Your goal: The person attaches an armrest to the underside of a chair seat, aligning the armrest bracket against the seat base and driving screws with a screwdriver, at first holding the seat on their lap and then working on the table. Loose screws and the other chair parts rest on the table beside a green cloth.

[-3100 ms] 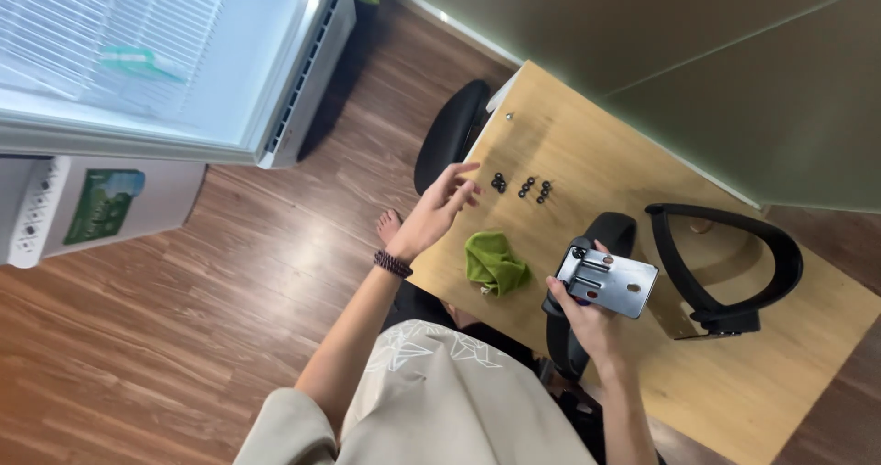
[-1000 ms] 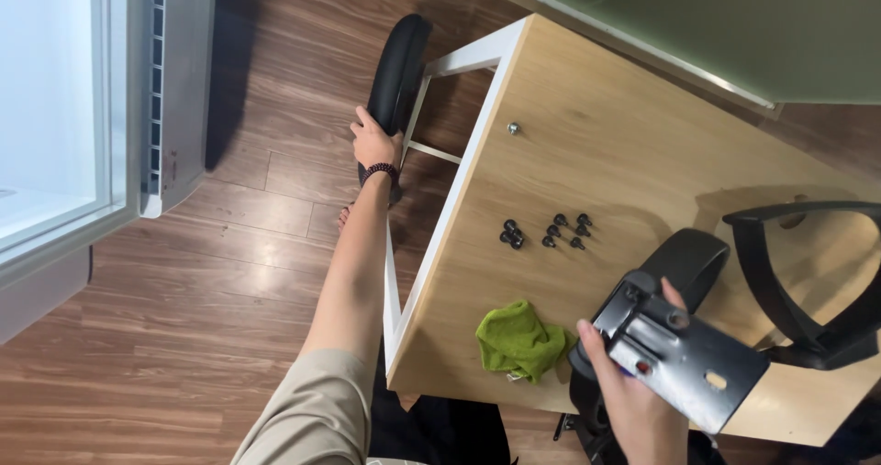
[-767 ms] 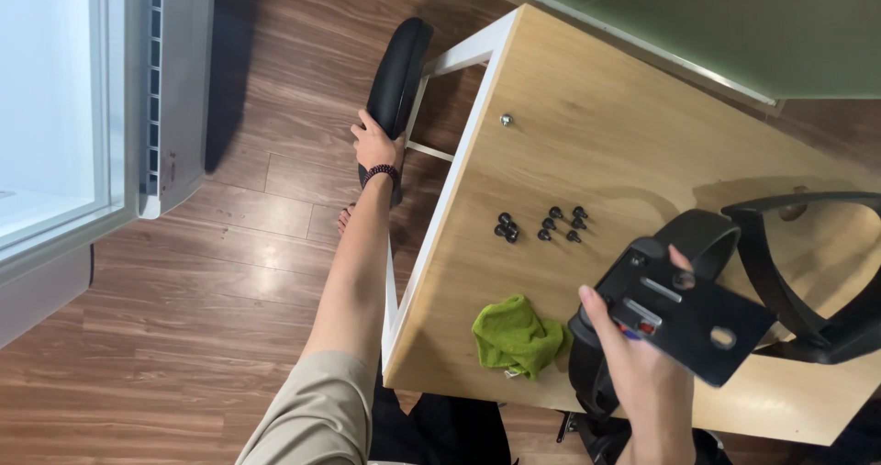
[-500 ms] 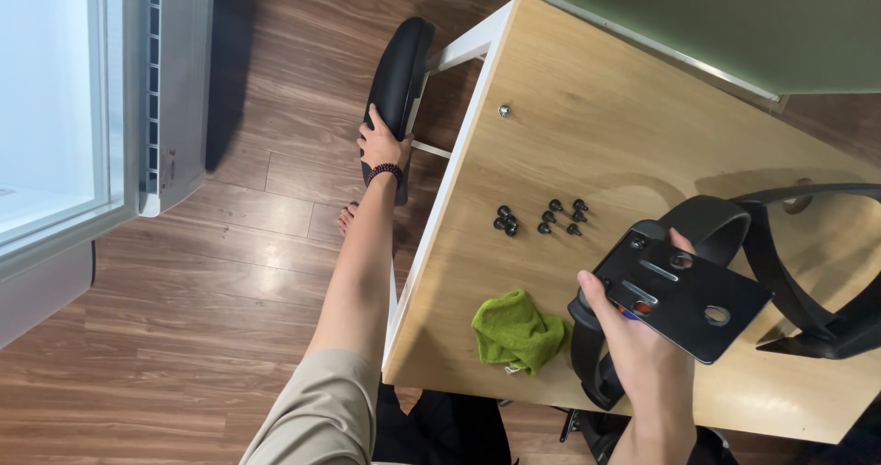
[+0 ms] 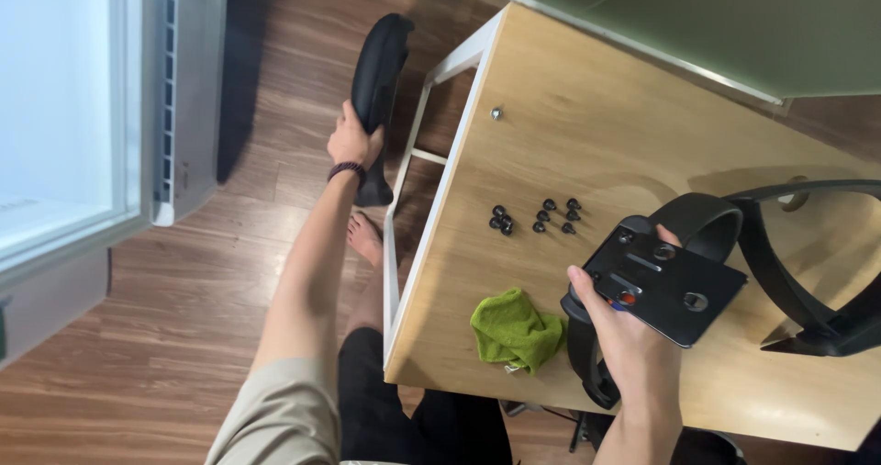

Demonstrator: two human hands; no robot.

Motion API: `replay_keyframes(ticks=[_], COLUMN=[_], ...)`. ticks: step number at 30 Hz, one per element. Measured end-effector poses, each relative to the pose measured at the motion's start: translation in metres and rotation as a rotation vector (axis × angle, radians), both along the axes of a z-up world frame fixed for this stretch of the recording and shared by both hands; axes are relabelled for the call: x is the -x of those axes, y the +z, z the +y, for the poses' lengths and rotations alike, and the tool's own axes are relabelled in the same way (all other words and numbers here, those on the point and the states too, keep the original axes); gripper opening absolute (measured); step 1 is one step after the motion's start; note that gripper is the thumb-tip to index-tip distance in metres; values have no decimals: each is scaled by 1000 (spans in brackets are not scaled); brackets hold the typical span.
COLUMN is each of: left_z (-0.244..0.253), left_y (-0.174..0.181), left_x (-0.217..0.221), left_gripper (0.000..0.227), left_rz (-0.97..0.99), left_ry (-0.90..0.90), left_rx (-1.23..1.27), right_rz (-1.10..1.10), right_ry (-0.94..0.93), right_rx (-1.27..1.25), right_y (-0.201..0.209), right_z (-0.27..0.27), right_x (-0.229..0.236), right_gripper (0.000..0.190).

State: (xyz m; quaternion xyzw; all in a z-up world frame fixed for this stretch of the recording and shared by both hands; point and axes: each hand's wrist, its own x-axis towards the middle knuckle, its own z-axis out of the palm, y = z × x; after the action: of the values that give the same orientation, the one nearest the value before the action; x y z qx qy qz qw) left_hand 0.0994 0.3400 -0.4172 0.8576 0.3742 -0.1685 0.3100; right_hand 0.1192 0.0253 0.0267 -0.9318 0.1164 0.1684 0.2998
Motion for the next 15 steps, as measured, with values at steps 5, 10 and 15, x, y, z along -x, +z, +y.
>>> replay_keyframes(ticks=[5, 10, 15], left_z=[37, 65, 79], left_y=[103, 254, 410], left_x=[20, 32, 57], left_gripper=[74, 66, 73], left_rz=[-144, -259, -248], left_ry=[-23, 16, 84], left_rx=[-91, -152, -160], right_rz=[-34, -38, -123], right_ry=[-8, -27, 30], right_rx=[-28, -31, -137], right_y=[9, 19, 12], right_z=[-4, -17, -33], right_x=[-2, 2, 7], right_gripper=[84, 82, 65])
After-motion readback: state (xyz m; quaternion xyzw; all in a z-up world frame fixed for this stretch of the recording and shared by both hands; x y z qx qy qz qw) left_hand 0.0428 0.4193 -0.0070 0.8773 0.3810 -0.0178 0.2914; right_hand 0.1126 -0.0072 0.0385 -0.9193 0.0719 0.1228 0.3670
